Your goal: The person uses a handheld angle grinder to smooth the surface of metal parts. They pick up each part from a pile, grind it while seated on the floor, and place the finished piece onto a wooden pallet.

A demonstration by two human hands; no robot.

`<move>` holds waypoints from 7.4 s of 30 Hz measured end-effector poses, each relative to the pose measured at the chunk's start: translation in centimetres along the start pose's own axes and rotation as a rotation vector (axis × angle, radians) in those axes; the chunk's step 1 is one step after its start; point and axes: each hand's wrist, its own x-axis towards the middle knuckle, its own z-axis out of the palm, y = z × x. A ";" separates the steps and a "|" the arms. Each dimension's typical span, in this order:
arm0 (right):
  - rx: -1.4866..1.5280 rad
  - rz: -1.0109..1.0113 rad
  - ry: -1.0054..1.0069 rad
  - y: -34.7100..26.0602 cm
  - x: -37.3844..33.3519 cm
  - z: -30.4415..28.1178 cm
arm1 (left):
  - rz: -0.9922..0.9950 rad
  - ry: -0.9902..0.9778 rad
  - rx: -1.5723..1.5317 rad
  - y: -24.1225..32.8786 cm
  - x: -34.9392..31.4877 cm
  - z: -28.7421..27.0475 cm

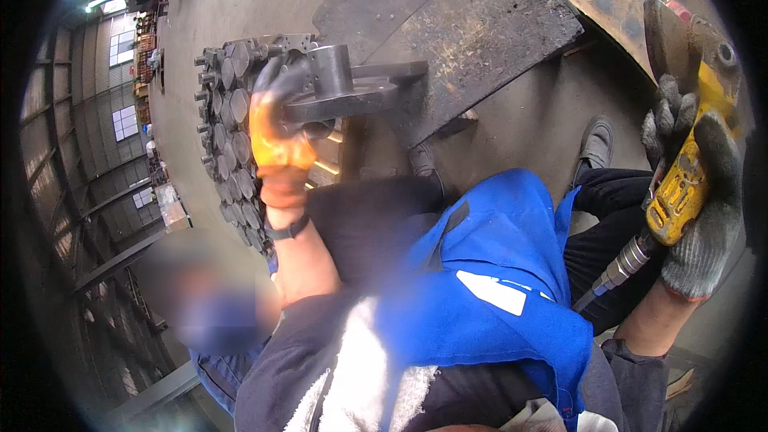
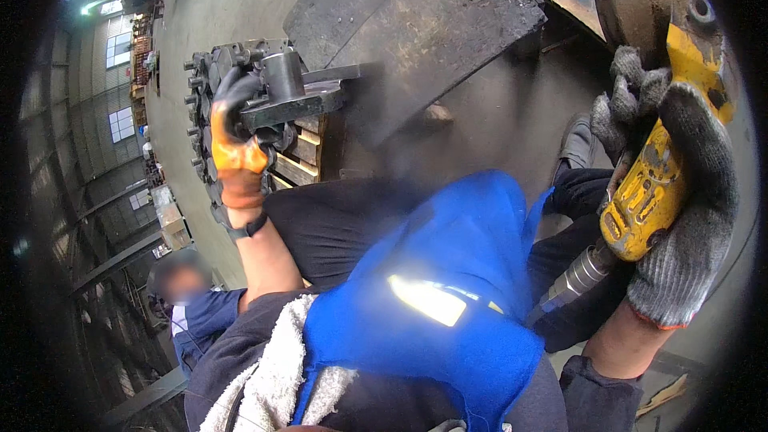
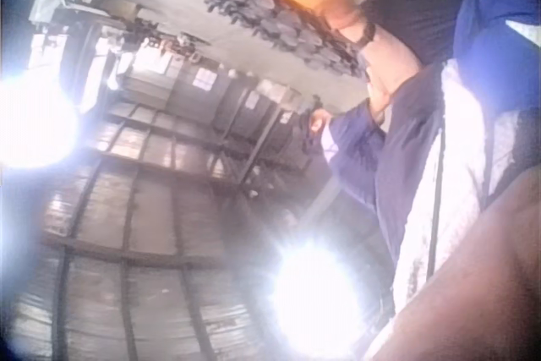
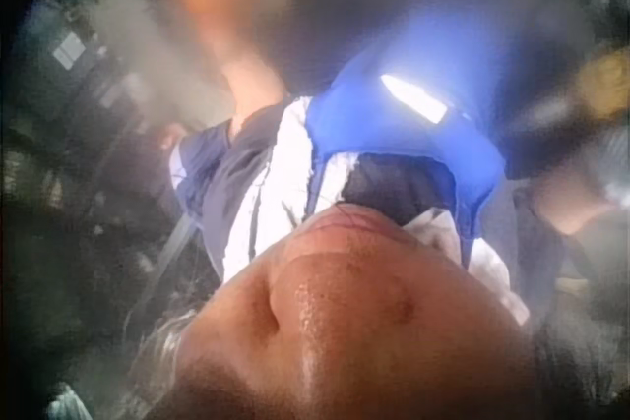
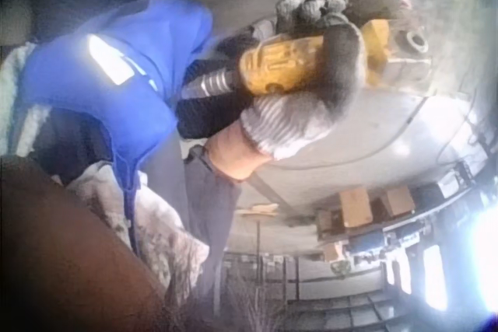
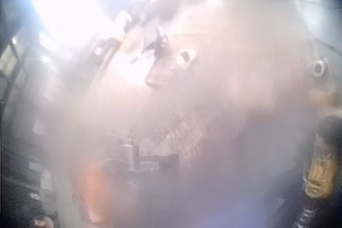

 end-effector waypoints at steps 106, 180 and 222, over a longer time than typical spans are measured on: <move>0.618 0.543 -0.520 -5.4 0.8 4.5 | -1.432 0.226 -1.817 10.5 2.4 11.1; -0.695 0.276 -1.033 -10.5 10.6 19.8 | -0.325 -0.112 -0.177 19.4 5.6 12.5; -0.450 0.194 -0.664 -11.1 11.2 10.2 | -0.041 -0.159 -0.375 21.7 11.0 19.8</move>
